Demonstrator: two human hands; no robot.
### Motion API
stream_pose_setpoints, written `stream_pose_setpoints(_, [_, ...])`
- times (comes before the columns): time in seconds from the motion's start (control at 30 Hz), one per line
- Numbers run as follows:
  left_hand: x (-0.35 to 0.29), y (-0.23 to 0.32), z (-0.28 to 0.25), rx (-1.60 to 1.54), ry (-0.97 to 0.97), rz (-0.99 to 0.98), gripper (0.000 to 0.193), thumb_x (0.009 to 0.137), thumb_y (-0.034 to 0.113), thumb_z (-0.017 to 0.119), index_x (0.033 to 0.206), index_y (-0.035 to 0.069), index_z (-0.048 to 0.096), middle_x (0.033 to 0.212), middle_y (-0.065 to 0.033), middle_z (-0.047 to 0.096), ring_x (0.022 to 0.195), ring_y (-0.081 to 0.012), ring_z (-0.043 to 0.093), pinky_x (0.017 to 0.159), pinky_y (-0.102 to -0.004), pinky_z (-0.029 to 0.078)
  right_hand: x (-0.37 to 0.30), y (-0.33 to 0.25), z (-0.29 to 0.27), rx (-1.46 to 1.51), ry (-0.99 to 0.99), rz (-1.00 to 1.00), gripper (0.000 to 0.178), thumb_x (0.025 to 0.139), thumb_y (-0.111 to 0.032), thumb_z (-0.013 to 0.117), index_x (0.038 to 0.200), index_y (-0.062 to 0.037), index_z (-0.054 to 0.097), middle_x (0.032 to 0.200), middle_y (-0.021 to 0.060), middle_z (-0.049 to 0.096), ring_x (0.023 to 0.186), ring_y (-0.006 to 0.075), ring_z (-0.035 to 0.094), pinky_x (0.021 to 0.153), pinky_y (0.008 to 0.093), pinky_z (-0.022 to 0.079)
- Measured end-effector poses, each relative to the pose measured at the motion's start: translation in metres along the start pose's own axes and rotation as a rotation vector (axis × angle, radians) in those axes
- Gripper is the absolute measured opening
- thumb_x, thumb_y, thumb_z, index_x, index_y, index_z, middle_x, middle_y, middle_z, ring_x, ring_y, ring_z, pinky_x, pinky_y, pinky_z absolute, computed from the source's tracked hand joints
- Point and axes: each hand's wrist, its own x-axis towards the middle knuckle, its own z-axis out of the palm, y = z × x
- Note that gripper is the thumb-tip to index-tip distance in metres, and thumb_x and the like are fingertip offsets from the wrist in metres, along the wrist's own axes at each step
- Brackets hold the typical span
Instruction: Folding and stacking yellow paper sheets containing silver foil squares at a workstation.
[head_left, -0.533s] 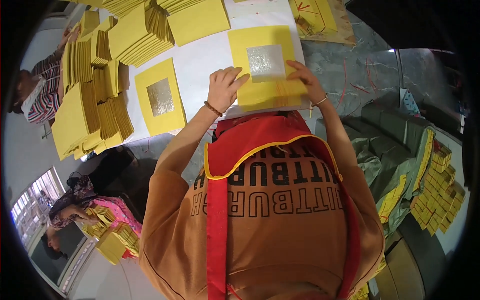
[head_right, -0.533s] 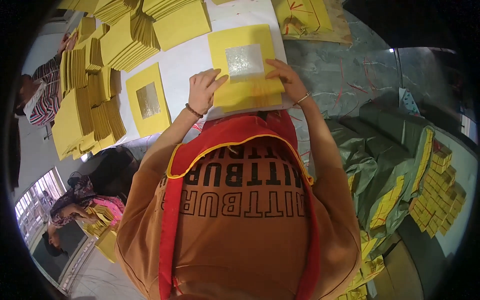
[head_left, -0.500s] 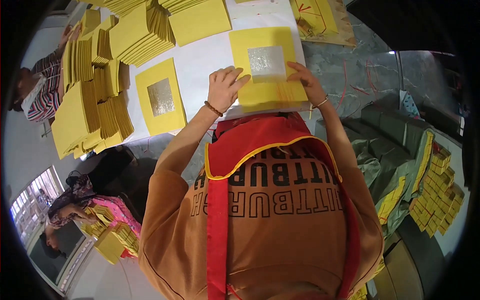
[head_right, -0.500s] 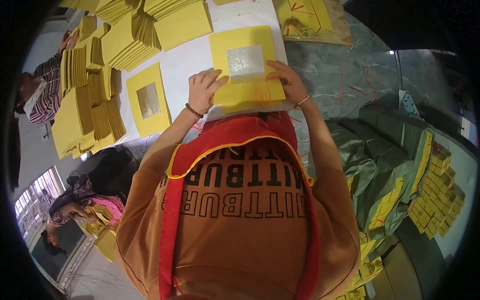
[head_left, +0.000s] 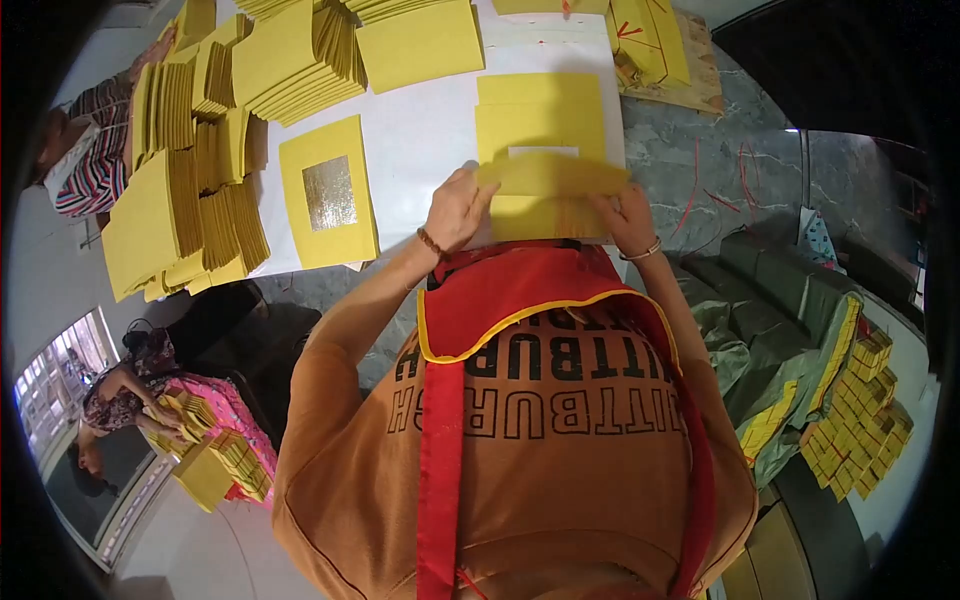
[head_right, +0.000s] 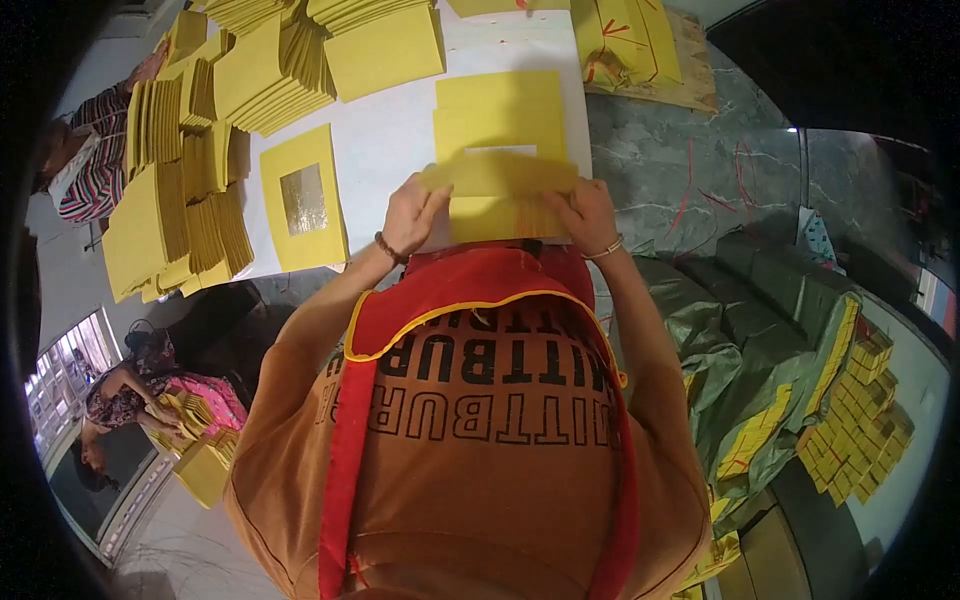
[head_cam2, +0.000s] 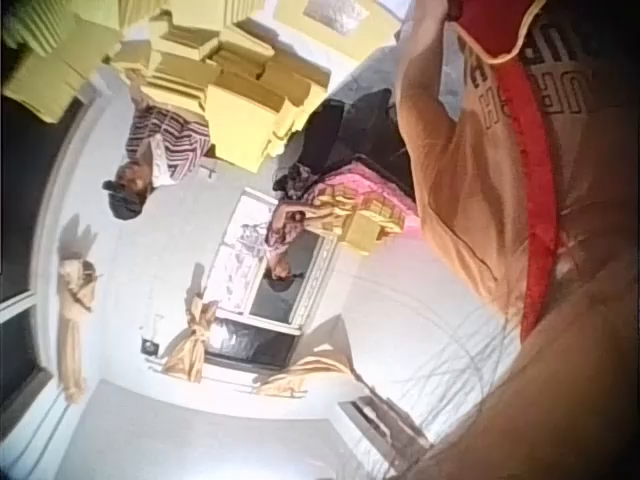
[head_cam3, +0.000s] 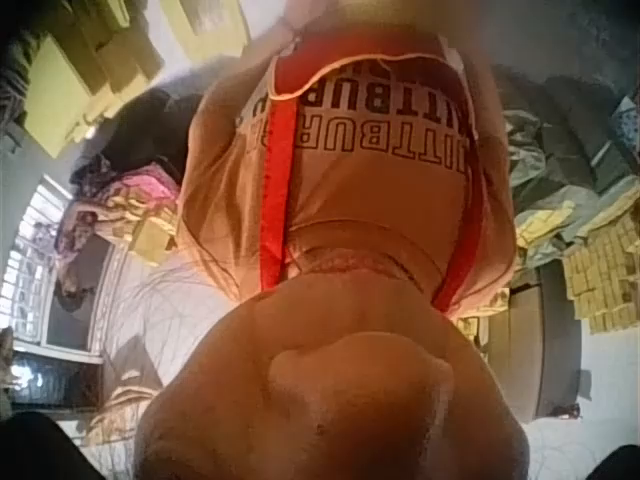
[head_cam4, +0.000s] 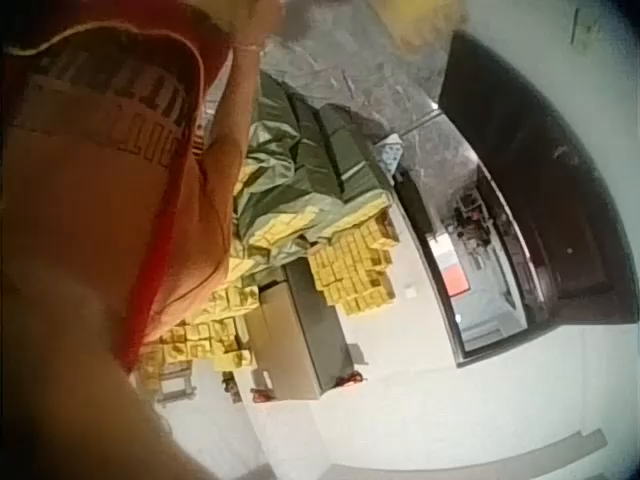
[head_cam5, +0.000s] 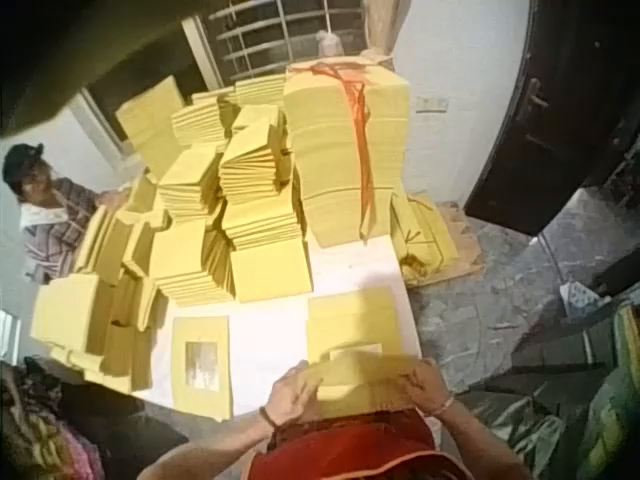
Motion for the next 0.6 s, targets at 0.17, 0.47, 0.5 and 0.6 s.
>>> stream_pose_setpoints(0.17, [0.023, 0.000, 0.009, -0.213, 0.013, -0.504, 0.025, 0.087, 0.025, 0.050, 0.086, 0.001, 0.056, 0.065, -0.0153, 0.056, 0.060, -0.0307, 0.055, 0.057, -0.0395, 0.042, 0.026, 0.006, 0.025, 0.345, 0.232, 0.233, 0.029, 0.080, -0.025, 0.060, 0.103, -0.0067, 0.057, 0.074, 0.0075, 0.063, 0.064, 0.0164, 0.059, 0.057, 0.0272, 0.041])
stream_pose_setpoints(0.47, [0.034, -0.015, 0.015, -0.439, 0.035, -0.682, 0.020, 0.084, 0.020, 0.054, 0.089, 0.001, 0.058, 0.065, -0.0080, 0.060, 0.055, -0.0163, 0.053, 0.053, -0.0305, 0.041, 0.037, -0.020, 0.021, 0.127, 0.330, 0.368, 0.044, 0.078, -0.020, 0.061, 0.118, -0.0115, 0.044, 0.061, 0.0047, 0.056, 0.054, 0.0194, 0.054, 0.053, 0.0320, 0.040])
stream_pose_setpoints(0.5, [0.035, -0.017, 0.016, -0.439, 0.035, -0.681, 0.020, 0.084, 0.020, 0.054, 0.089, 0.001, 0.058, 0.065, -0.0080, 0.060, 0.055, -0.0163, 0.053, 0.053, -0.0305, 0.041, 0.039, -0.023, 0.022, 0.104, 0.363, 0.366, 0.041, 0.078, -0.019, 0.061, 0.116, -0.0117, 0.045, 0.059, 0.0043, 0.054, 0.052, 0.0201, 0.053, 0.052, 0.0334, 0.040])
stream_pose_setpoints(0.6, [0.039, -0.017, 0.018, -0.571, 0.069, -0.733, 0.018, 0.083, 0.018, 0.058, 0.085, 0.001, 0.058, 0.063, -0.0040, 0.058, 0.055, -0.0113, 0.050, 0.051, -0.0275, 0.039, 0.040, -0.020, 0.026, 0.127, 0.392, 0.419, 0.036, 0.078, -0.020, 0.061, 0.110, -0.0124, 0.047, 0.056, 0.0045, 0.050, 0.051, 0.0216, 0.051, 0.051, 0.0363, 0.038])
